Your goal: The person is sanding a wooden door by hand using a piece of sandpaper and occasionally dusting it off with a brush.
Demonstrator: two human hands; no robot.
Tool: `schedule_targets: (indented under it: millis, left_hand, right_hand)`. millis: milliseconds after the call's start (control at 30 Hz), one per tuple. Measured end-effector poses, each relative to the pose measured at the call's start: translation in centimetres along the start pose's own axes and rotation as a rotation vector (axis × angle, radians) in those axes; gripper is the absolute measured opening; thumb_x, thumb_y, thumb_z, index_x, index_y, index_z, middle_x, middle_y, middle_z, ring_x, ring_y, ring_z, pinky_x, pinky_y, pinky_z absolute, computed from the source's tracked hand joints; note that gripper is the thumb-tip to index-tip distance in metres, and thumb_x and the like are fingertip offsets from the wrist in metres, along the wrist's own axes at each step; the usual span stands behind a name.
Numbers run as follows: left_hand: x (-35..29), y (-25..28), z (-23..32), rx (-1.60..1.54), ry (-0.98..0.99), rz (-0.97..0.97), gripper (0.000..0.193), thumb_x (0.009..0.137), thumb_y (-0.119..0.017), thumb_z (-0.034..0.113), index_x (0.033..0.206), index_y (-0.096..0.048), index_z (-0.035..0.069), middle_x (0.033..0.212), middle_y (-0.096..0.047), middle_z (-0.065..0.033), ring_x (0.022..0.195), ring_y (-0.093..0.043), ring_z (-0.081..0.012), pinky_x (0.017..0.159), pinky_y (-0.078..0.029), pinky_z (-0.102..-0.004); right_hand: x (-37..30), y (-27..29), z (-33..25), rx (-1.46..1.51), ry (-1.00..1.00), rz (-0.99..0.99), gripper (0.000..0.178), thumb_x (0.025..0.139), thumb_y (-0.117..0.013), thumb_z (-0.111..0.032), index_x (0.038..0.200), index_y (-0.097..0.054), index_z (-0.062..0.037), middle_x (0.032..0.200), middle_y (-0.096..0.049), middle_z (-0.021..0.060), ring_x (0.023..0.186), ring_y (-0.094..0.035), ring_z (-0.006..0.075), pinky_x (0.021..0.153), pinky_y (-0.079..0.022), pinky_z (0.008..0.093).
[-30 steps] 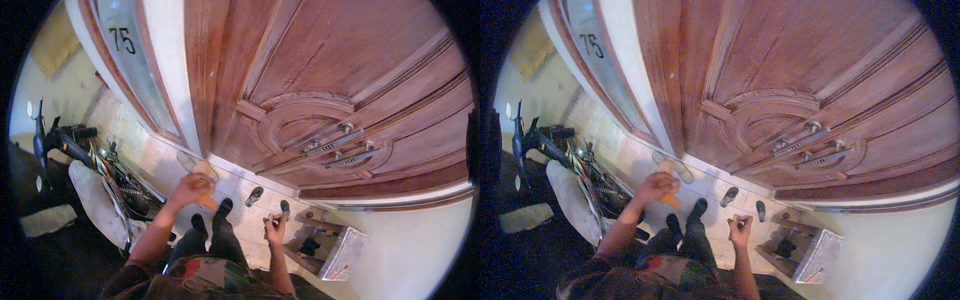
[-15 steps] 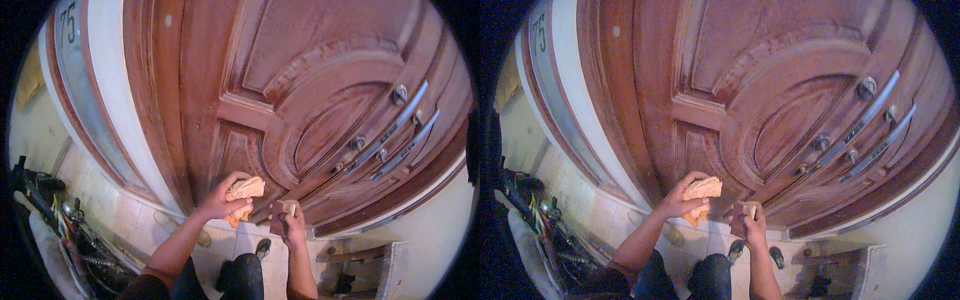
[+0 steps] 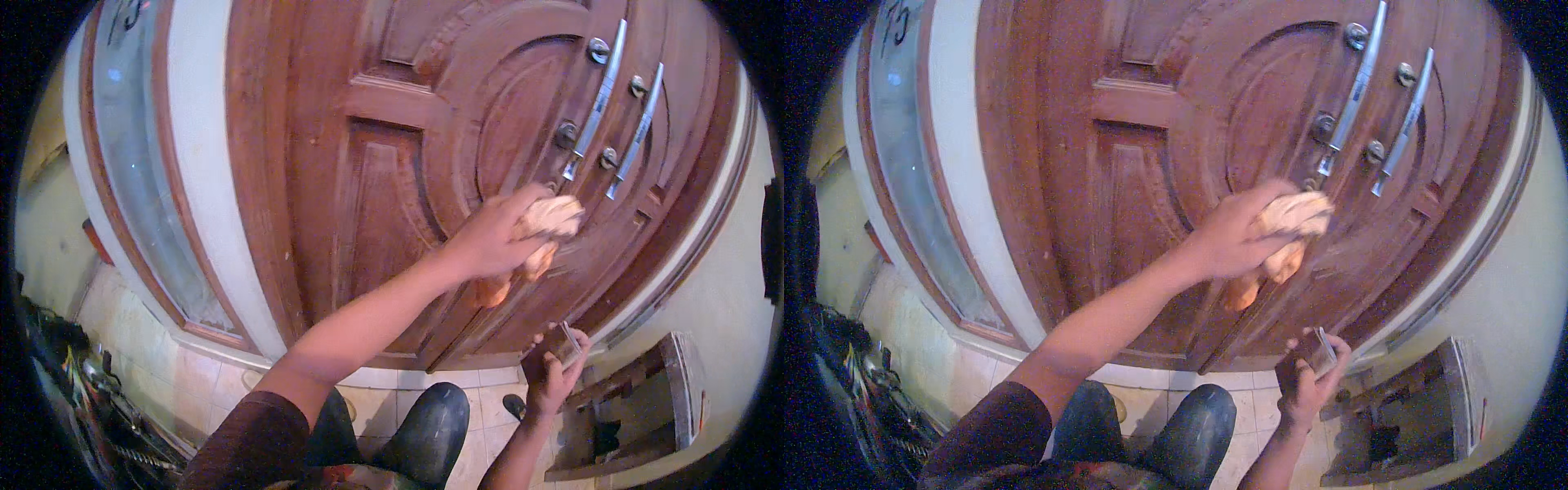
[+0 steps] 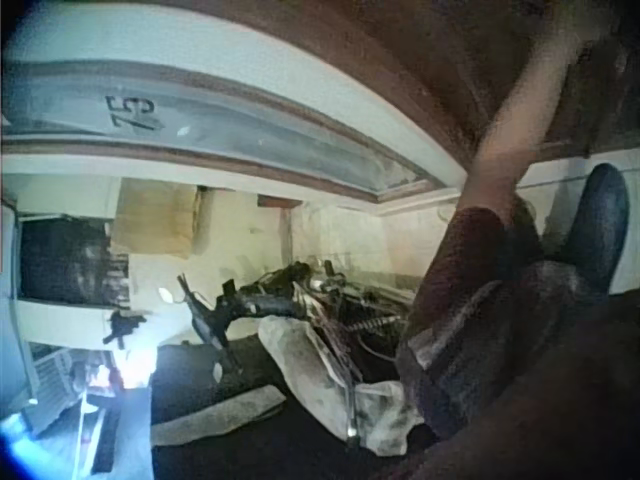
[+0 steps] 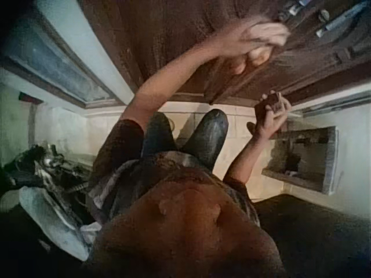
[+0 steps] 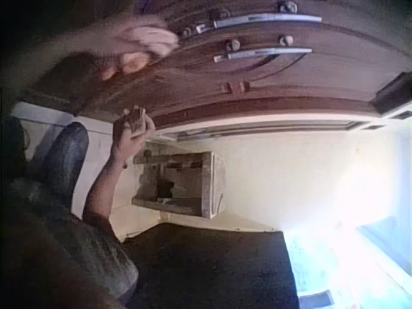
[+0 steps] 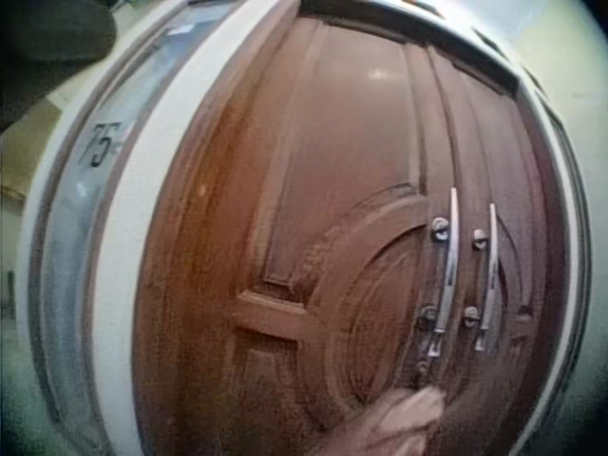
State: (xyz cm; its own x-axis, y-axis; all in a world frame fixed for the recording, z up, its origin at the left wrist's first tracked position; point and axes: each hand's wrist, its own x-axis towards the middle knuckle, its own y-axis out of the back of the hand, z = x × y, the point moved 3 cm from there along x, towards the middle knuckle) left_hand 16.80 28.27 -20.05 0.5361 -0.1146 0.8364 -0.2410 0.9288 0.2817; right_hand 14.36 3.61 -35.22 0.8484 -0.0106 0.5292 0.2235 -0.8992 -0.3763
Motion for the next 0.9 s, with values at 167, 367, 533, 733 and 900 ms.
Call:
schedule_targets:
  millis: [167,367,533,733,900]
  left_hand:
    - [-17.6,-3.0,-5.9,-0.034,0.451,-0.022,0.065,0.096,-0.075,0.024,0.152,-0.046,0.008,0.139,-0.063,-0.0192,0.128,-0.064,-0.0327,0.108,-0.05,-0.0435]
    - [-51.2,-12.4,-22.1,0.172,1.081,-0.281,0.073,0.096,-0.069,0.05,0.154,-0.042,0.015,0.133,-0.066,-0.0238,0.122,-0.063,-0.0479,0.101,-0.053,-0.0526]
    - [-66.7,-19.0,-28.2,0.159,1.271,-0.542,0.082,0.091,-0.072,0.053,0.156,-0.042,0.014,0.15,-0.055,-0.023,0.135,-0.055,-0.0453,0.112,-0.046,-0.0512]
    - [-38.7,-12.4,-19.3,0.015,0.554,-0.021,0.057,0.092,-0.077,0.028,0.142,-0.06,0.006,0.149,-0.055,-0.0217,0.141,-0.051,-0.0384,0.118,-0.041,-0.046]
    - [-8.0,0.7,-2.5,0.006,-0.142,0.247,0.053,0.095,-0.073,0.018,0.143,-0.058,0.003,0.149,-0.056,-0.0201,0.142,-0.05,-0.039,0.12,-0.039,-0.0481]
  right_hand:
    - [-4.5,7.1,-0.6,-0.158,-0.009,0.219,0.051,0.082,-0.064,-0.008,0.13,-0.047,-0.0116,0.114,-0.063,0.0112,0.093,-0.066,0.0244,0.083,-0.056,0.0362]
    - [-6.5,8.2,5.9,-0.156,-0.187,0.426,0.041,0.082,-0.055,-0.005,0.122,-0.05,-0.0084,0.107,-0.061,0.0104,0.087,-0.064,0.0223,0.074,-0.055,0.0354]
    - [-4.9,2.1,7.7,-0.252,-0.169,0.074,0.044,0.081,-0.057,0.006,0.124,-0.053,-0.0051,0.117,-0.064,0.0123,0.101,-0.069,0.0252,0.085,-0.058,0.0378]
    - [-0.1,-3.6,5.8,-0.421,0.035,-0.104,0.039,0.093,-0.066,-0.004,0.131,-0.061,0.0023,0.127,-0.068,0.0149,0.114,-0.067,0.0237,0.102,-0.051,0.0373]
    - [3.3,-7.8,2.5,-0.393,0.329,-0.001,0.037,0.101,-0.061,-0.007,0.136,-0.059,0.0053,0.134,-0.067,0.0172,0.12,-0.065,0.0252,0.11,-0.046,0.0407]
